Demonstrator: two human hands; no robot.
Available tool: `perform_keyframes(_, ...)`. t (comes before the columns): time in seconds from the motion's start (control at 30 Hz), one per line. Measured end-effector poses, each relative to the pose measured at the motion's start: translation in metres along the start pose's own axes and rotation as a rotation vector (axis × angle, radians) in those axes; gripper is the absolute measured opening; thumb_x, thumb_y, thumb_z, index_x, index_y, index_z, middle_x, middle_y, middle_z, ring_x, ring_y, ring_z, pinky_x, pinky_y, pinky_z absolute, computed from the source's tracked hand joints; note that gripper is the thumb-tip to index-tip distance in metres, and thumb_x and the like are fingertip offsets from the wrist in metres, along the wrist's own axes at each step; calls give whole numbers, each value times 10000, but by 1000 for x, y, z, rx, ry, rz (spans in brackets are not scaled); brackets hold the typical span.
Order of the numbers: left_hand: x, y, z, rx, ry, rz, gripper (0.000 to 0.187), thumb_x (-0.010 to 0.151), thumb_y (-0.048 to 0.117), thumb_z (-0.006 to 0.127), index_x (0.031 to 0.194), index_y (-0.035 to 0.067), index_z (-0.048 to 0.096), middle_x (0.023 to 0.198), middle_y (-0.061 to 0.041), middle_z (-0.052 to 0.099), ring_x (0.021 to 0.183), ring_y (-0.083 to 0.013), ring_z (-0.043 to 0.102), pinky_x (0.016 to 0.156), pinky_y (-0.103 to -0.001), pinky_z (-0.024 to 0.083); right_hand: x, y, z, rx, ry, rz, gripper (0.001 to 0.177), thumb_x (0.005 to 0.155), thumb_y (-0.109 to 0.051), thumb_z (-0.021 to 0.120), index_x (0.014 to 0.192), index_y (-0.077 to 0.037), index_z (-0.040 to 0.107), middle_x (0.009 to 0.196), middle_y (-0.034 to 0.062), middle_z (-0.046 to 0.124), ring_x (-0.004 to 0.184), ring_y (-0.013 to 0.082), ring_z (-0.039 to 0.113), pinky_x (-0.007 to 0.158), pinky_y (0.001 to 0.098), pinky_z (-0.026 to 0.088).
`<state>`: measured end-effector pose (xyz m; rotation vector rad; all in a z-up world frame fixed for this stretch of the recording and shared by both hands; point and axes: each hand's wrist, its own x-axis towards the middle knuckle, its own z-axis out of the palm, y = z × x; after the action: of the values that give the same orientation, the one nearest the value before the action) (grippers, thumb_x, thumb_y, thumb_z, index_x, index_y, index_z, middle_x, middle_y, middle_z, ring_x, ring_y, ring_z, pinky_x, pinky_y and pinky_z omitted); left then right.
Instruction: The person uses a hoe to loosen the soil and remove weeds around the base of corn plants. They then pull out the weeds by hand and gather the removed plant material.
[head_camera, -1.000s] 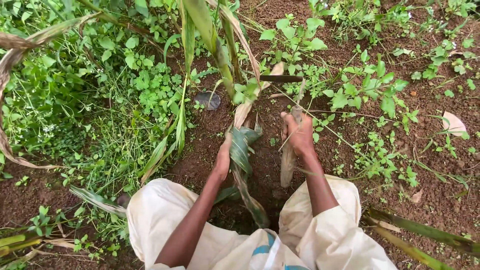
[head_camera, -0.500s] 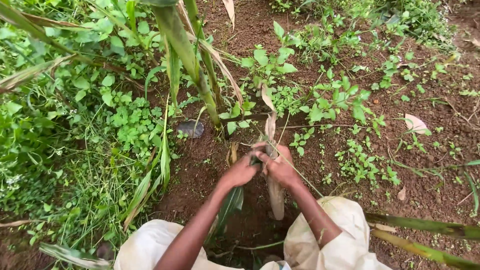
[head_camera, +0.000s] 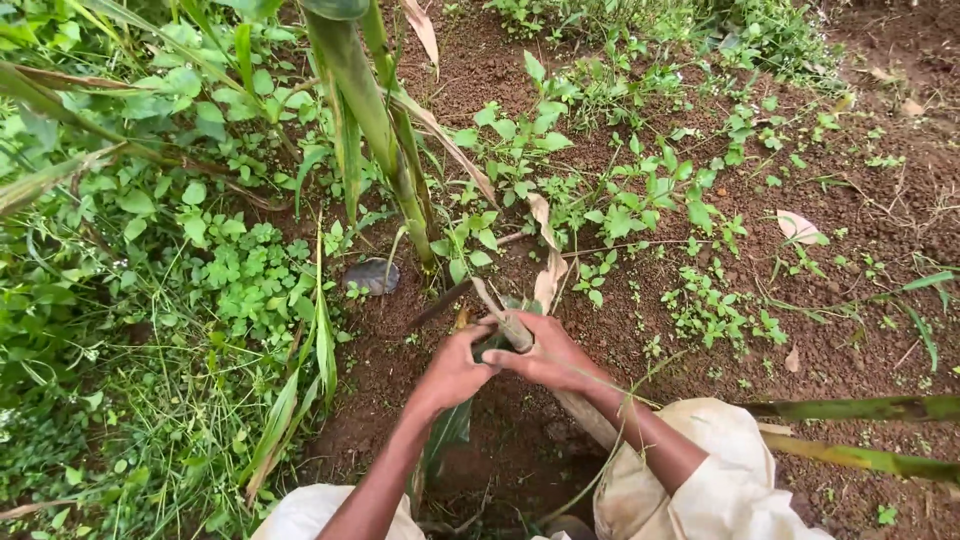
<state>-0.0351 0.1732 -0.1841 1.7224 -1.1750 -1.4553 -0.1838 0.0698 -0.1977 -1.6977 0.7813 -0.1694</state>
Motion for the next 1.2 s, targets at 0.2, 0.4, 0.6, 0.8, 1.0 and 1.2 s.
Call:
perform_keyframes(0.2,2,-18,1,-73,304,33,592,791,-59,720,1327,-35,470,1241,-288,629,1170,-470,649,1041,-583,514,-20,-20,1,-62,18,45,633,841,-172,831,1332,93,533,1277,298,641,1180,467,633,1044,573,518)
perform_keyframes(0.4,4,-29,-3,87,332,253,710,779,33,786,1380,-16,412,1240,-317,625,1210,-537,593,1084,-691,415,-12,6,-5,100,189,98,178,962,-126,702,914,34,642,672,122,590,485,172,497,476,278,453)
perform_keyframes(0.6,27,-54,1,274,338,307,608,830,293,817,1323,13,595,1268,-212,674,1303,-398,563,1234,-550,238,1,31,-17,618,183,107,165,984,-133,615,1029,17,561,682,63,604,414,113,517,440,286,512)
perform_keyframes(0.8,19,-24,13,-2,284,243,377,957,105,651,1300,-51,634,1210,-245,686,1151,-397,660,998,-532,507,3,38,-23,886,196,95,156,968,-146,657,1023,-42,554,702,36,626,381,64,505,417,265,516)
perform_keyframes(1.0,19,-5,20,-143,261,379,972,825,448,781,1496,-22,258,1371,-320,414,1330,-571,428,1088,-736,373,-5,23,-20,1121,196,135,184,949,-166,660,1073,-93,546,754,1,573,384,11,471,424,223,505)
perform_keyframes(1.2,23,-2,12,72,9,147,962,793,541,801,1459,-40,424,1456,-325,490,1393,-517,433,1151,-658,352,-8,31,-19,1181,128,189,210,959,-166,653,1115,-73,548,804,16,600,387,-5,445,417,201,489)
